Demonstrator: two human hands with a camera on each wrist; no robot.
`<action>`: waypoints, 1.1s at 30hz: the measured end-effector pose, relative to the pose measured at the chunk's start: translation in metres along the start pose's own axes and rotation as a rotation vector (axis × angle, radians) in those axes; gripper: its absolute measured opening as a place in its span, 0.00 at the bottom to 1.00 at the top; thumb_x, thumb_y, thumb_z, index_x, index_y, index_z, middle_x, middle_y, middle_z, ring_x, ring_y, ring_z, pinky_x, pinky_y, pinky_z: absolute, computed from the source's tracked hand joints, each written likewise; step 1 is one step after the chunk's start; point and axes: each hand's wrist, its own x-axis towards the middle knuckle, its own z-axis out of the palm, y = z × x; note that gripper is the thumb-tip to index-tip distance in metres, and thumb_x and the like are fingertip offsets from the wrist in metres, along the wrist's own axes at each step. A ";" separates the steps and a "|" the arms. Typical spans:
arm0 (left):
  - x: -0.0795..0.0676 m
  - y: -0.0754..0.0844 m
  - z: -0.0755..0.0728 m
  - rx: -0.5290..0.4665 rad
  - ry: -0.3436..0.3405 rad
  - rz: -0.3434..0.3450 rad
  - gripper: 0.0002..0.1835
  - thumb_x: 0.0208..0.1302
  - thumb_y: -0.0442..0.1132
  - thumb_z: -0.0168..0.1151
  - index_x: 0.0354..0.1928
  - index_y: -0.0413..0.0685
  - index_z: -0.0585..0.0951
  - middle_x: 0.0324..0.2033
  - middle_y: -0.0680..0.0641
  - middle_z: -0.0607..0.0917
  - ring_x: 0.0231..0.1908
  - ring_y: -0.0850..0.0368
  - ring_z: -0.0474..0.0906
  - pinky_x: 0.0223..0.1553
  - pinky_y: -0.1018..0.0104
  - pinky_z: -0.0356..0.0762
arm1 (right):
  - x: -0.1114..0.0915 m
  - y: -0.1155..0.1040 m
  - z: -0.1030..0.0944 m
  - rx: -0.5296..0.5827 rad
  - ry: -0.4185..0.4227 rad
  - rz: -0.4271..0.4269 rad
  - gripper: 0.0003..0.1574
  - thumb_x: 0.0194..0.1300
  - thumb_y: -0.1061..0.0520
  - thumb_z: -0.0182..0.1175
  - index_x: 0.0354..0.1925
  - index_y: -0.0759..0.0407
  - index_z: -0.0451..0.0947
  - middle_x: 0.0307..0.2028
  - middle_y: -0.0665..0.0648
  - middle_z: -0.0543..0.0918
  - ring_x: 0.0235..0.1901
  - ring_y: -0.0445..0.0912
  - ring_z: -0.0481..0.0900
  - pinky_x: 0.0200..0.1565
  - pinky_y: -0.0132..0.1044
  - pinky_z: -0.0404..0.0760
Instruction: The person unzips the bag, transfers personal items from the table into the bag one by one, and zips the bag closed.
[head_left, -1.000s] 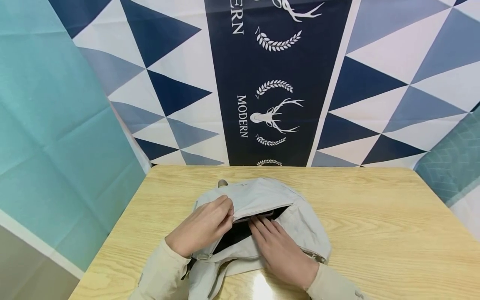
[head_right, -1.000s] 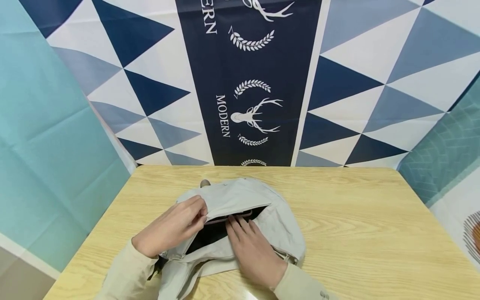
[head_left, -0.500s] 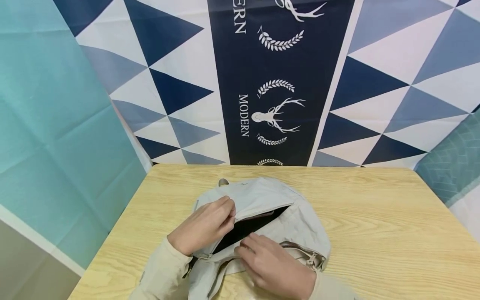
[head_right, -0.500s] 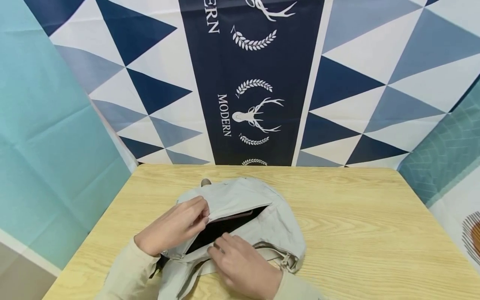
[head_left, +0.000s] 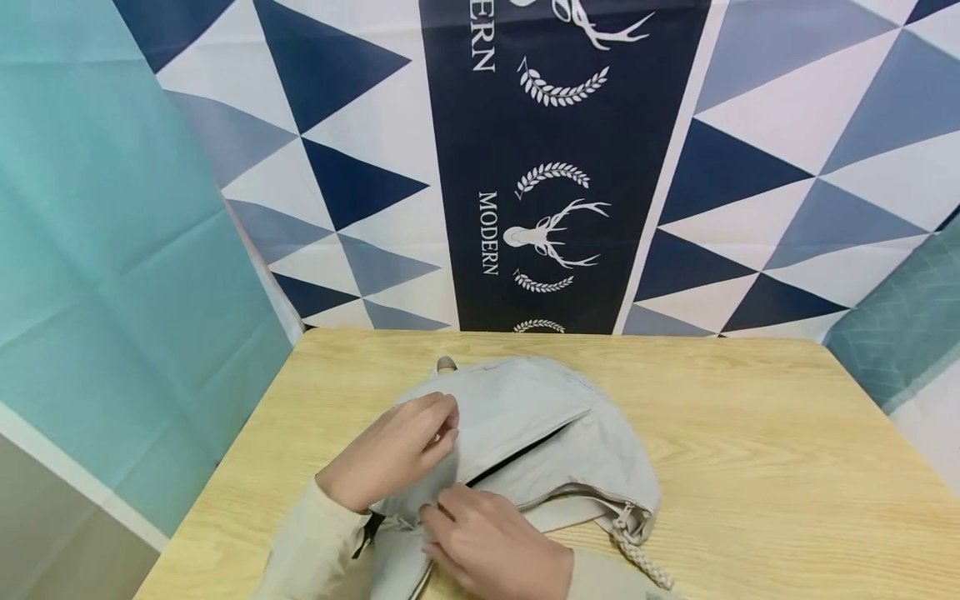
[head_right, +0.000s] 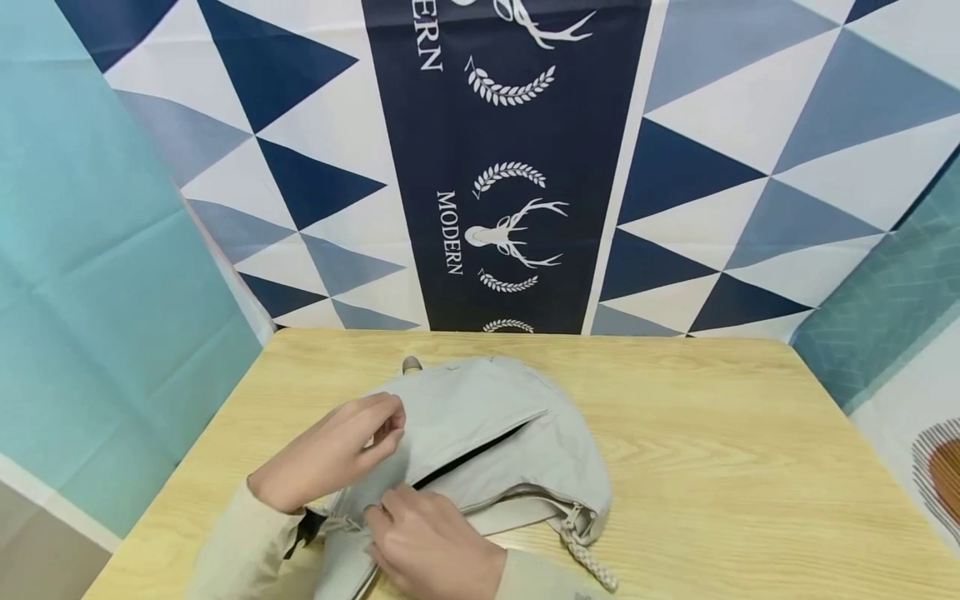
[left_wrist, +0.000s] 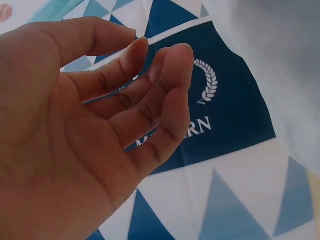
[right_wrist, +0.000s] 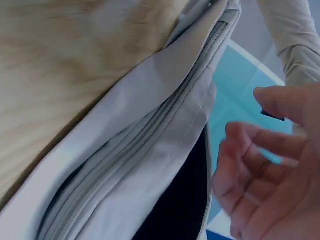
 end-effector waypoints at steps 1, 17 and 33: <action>-0.004 -0.001 -0.001 -0.013 -0.013 -0.020 0.10 0.65 0.38 0.43 0.25 0.59 0.67 0.20 0.60 0.66 0.18 0.68 0.62 0.20 0.76 0.64 | 0.004 -0.002 0.003 -0.018 -0.014 0.009 0.12 0.60 0.44 0.55 0.31 0.49 0.72 0.23 0.45 0.67 0.22 0.36 0.63 0.18 0.24 0.59; -0.071 -0.039 0.023 -0.373 -0.176 -0.178 0.12 0.62 0.28 0.48 0.43 0.49 0.76 0.35 0.54 0.79 0.35 0.63 0.76 0.33 0.72 0.74 | 0.028 -0.009 0.020 0.053 -0.193 0.120 0.08 0.51 0.60 0.57 0.23 0.52 0.67 0.11 0.44 0.62 0.07 0.35 0.55 0.08 0.26 0.51; -0.084 -0.054 0.033 -0.500 -0.123 -0.105 0.15 0.60 0.24 0.49 0.36 0.54 0.76 0.28 0.54 0.79 0.29 0.61 0.77 0.31 0.72 0.75 | 0.035 -0.012 0.029 0.142 -0.313 0.144 0.15 0.56 0.56 0.56 0.43 0.60 0.73 0.08 0.44 0.64 0.06 0.34 0.58 0.10 0.25 0.58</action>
